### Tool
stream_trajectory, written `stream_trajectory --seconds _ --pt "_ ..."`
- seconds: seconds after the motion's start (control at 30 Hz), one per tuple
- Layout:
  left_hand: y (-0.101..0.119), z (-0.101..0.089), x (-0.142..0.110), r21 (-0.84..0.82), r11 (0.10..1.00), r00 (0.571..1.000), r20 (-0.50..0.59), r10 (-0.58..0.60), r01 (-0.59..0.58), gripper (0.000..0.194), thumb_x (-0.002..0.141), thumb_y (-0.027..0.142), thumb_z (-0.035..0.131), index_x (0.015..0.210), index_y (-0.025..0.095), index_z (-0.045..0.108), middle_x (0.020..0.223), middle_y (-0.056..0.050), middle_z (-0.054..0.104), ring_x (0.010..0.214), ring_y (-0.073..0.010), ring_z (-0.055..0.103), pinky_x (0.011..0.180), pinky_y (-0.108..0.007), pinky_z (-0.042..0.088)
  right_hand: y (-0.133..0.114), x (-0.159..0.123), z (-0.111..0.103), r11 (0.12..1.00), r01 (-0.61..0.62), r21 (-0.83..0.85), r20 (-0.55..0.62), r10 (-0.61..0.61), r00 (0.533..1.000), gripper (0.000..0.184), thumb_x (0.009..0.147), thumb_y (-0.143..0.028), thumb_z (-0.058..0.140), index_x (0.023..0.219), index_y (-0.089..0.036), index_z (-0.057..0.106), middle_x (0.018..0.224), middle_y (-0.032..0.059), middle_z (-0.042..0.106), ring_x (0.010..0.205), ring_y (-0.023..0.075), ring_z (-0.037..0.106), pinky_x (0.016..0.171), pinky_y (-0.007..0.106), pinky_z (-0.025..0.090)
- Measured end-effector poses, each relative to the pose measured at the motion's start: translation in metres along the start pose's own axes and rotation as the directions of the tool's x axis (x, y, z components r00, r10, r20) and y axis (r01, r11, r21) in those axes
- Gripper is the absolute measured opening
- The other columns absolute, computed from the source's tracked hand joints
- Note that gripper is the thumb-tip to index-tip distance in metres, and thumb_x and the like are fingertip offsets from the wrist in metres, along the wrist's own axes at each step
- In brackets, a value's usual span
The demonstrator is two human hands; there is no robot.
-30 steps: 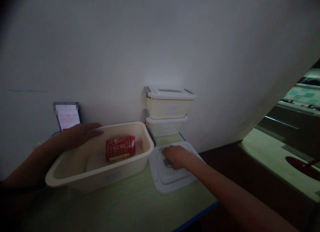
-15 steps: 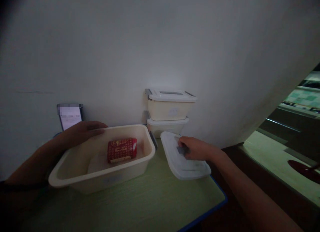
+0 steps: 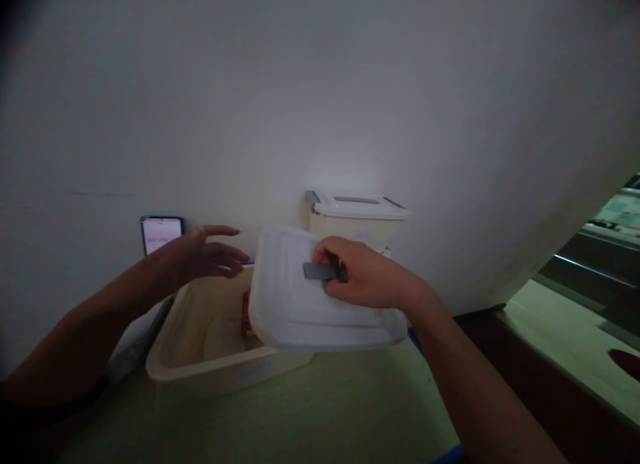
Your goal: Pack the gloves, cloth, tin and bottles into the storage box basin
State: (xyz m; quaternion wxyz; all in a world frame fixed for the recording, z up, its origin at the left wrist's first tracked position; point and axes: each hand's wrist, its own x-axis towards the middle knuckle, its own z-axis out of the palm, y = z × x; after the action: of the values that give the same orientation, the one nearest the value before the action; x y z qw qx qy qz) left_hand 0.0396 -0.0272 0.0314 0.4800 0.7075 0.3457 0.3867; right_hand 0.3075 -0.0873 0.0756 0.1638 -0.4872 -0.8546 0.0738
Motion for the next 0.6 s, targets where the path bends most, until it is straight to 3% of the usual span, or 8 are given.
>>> stream_trajectory --seconds 0.07,0.17,0.27,0.4,0.5,0.6 --pt "0.004 0.004 -0.004 -0.160 0.987 0.997 0.069 -0.020 0.031 0.055 0.084 0.052 0.035 0.129 0.020 0.031 0.095 -0.011 0.066 0.080 -0.0227 0.065 0.067 -0.033 0.052 -0.013 0.017 0.006 0.998 0.065 -0.005 -0.040 -0.066 0.997 0.025 0.064 -0.009 0.051 0.088 -0.018 0.053 0.083 0.0018 0.058 0.073 0.0141 0.052 0.067 0.026 0.041" --pt "0.005 0.007 -0.005 -0.204 0.979 0.999 -0.045 -0.025 0.015 0.066 0.078 0.034 0.055 0.134 0.028 0.022 0.097 -0.006 0.065 0.074 -0.0183 0.065 0.058 -0.024 0.050 -0.034 0.041 0.022 0.992 0.123 -0.030 -0.125 -0.126 0.984 0.029 0.064 -0.011 0.054 0.092 -0.018 0.054 0.088 0.0025 0.059 0.077 0.0146 0.053 0.069 0.026 0.042" --pt "0.003 -0.001 -0.003 -0.225 0.973 0.984 -0.151 -0.091 0.056 0.067 0.071 0.020 0.057 0.132 0.024 0.030 0.094 -0.006 0.066 0.063 -0.0148 0.062 0.051 -0.021 0.047 -0.051 0.052 0.035 0.993 0.104 -0.057 -0.194 -0.113 0.974 0.028 0.069 -0.011 0.052 0.096 -0.019 0.056 0.093 0.0035 0.060 0.083 0.0161 0.055 0.076 0.029 0.042" --pt "-0.004 -0.029 -0.001 -0.275 0.955 0.965 -0.199 -0.171 0.113 0.055 0.069 0.018 0.052 0.124 0.015 0.045 0.094 -0.007 0.067 0.055 -0.0119 0.059 0.045 -0.019 0.043 -0.052 0.043 0.037 0.997 0.072 0.041 -0.320 -0.055 0.946 0.023 0.077 -0.021 0.053 0.099 -0.024 0.057 0.104 0.0032 0.061 0.095 0.0192 0.056 0.085 0.034 0.043" --pt "-0.009 -0.046 -0.001 -0.361 0.928 0.954 -0.236 -0.186 0.092 0.051 0.069 0.016 0.050 0.120 0.012 0.048 0.090 -0.006 0.067 0.053 -0.0098 0.057 0.044 -0.018 0.043 -0.037 0.035 0.031 0.993 0.016 0.116 -0.442 0.037 0.896 0.023 0.081 -0.035 0.050 0.101 -0.027 0.059 0.113 0.0042 0.059 0.105 0.0235 0.053 0.093 0.042 0.039" --pt "-0.014 -0.052 0.000 -0.453 0.885 0.931 -0.267 -0.247 0.105 0.048 0.070 0.014 0.047 0.118 0.009 0.049 0.079 -0.005 0.067 0.049 -0.0087 0.054 0.042 -0.017 0.042 -0.021 0.040 0.033 0.973 -0.023 0.229 -0.609 0.162 0.776 0.031 0.084 -0.044 0.044 0.104 -0.026 0.059 0.123 0.0038 0.054 0.116 0.0235 0.047 0.100 0.044 0.032"
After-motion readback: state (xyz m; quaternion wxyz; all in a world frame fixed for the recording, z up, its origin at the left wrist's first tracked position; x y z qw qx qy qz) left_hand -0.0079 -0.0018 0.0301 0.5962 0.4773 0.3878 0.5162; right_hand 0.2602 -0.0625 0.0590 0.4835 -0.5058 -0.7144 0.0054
